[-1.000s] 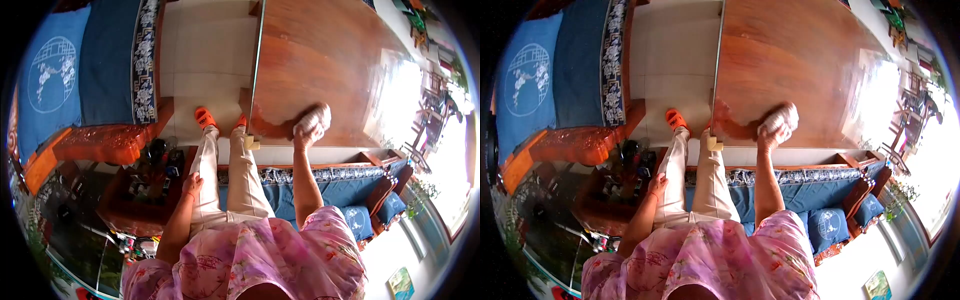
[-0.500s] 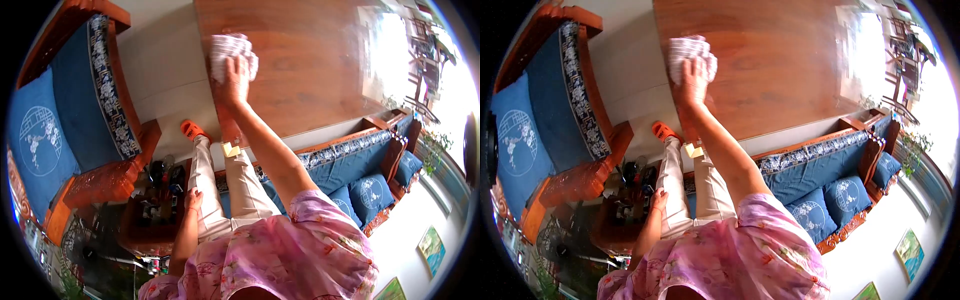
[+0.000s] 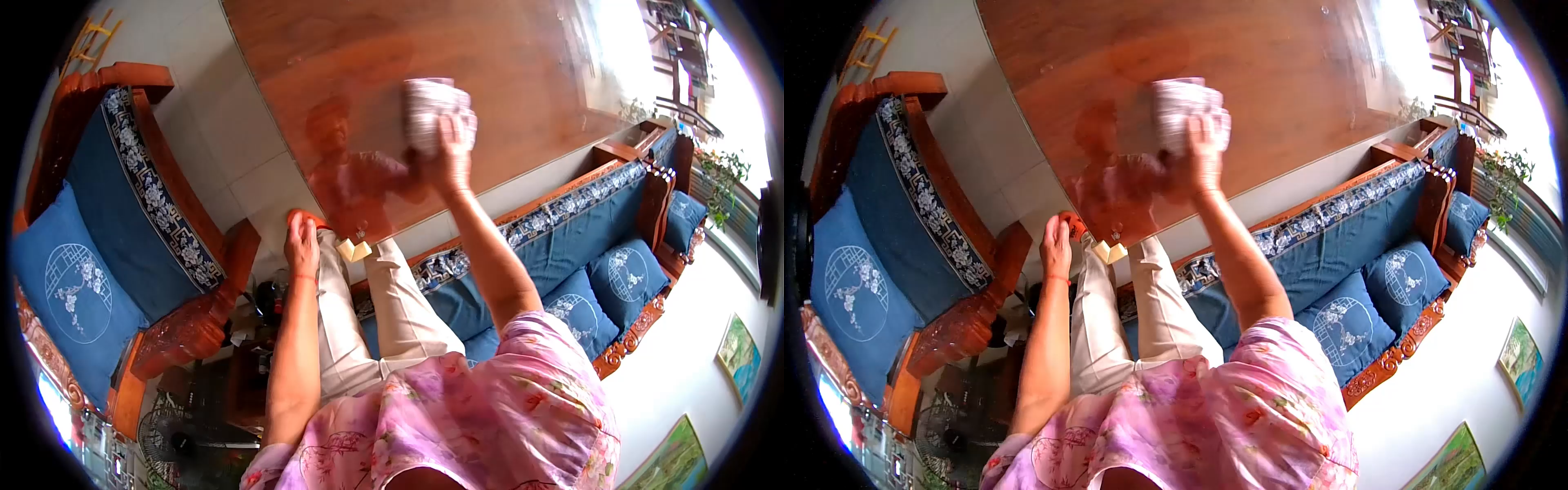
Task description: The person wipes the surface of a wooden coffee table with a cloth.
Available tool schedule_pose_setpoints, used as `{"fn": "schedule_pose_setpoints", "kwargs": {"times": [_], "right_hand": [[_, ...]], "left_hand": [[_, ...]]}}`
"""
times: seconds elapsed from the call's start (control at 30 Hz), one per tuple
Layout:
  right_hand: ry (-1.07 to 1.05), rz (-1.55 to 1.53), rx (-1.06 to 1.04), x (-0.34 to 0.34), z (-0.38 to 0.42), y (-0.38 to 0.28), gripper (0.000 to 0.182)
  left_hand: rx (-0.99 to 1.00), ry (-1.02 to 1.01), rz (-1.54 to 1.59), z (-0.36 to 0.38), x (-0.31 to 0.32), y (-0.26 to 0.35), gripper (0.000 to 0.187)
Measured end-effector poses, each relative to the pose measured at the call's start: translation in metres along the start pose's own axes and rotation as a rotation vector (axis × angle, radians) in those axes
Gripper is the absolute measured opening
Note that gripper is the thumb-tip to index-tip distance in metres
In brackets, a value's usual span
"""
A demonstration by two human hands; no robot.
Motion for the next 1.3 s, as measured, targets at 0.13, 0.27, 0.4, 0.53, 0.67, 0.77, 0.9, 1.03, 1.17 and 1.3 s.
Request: {"fn": "schedule_pose_setpoints", "kwargs": {"times": [0.13,0.27,0.4,0.53,0.67,0.77,0.9,1.03,1.17,1.3], "right_hand": [[0.151,0.213,0.389,-0.035,0.010,0.150,0.076],[0.109,0.289,0.876,-0.056,0.009,0.218,0.078],[0.212,0.326,0.674,-0.040,0.003,0.179,0.079],[0.186,0.254,0.579,-0.033,-0.005,0.126,0.076],[0.148,0.129,0.646,-0.036,-0.012,0.123,0.076],[0.125,0.110,0.724,-0.033,-0.021,0.122,0.076],[0.142,0.108,0.741,-0.023,-0.046,0.099,0.078],[0.146,0.003,0.637,-0.014,-0.074,0.054,0.078],[0.137,0.002,0.644,0.003,-0.091,0.020,0.078],[0.158,-0.050,0.515,0.025,-0.087,-0.021,0.079]], "left_hand": [[-0.109,0.044,0.012,-0.057,0.036,-0.017,0.054],[-0.135,0.317,0.265,-0.078,0.054,0.010,0.063],[-0.456,0.384,-0.075,-0.064,0.060,0.039,0.078],[-0.505,0.461,-0.131,-0.053,0.061,0.066,0.079],[-0.550,0.505,-0.172,-0.054,0.062,0.067,0.077],[-0.581,0.530,-0.219,-0.050,0.063,0.075,0.077],[-0.594,0.547,-0.254,-0.048,0.062,0.077,0.077],[-0.598,0.573,-0.222,-0.055,0.062,0.063,0.076],[-0.559,0.522,-0.180,-0.054,0.060,0.067,0.078],[-0.454,0.491,-0.112,-0.054,0.059,0.062,0.073]]}}
Point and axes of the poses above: each hand's wrist, its own z-axis away from the middle knuckle, its own x-axis out of the palm, y = z × x, the point moved 5 cm from there along -z, towards the middle knuckle, and after that the axes turned 6 degrees about y, right-handed, at the moved point
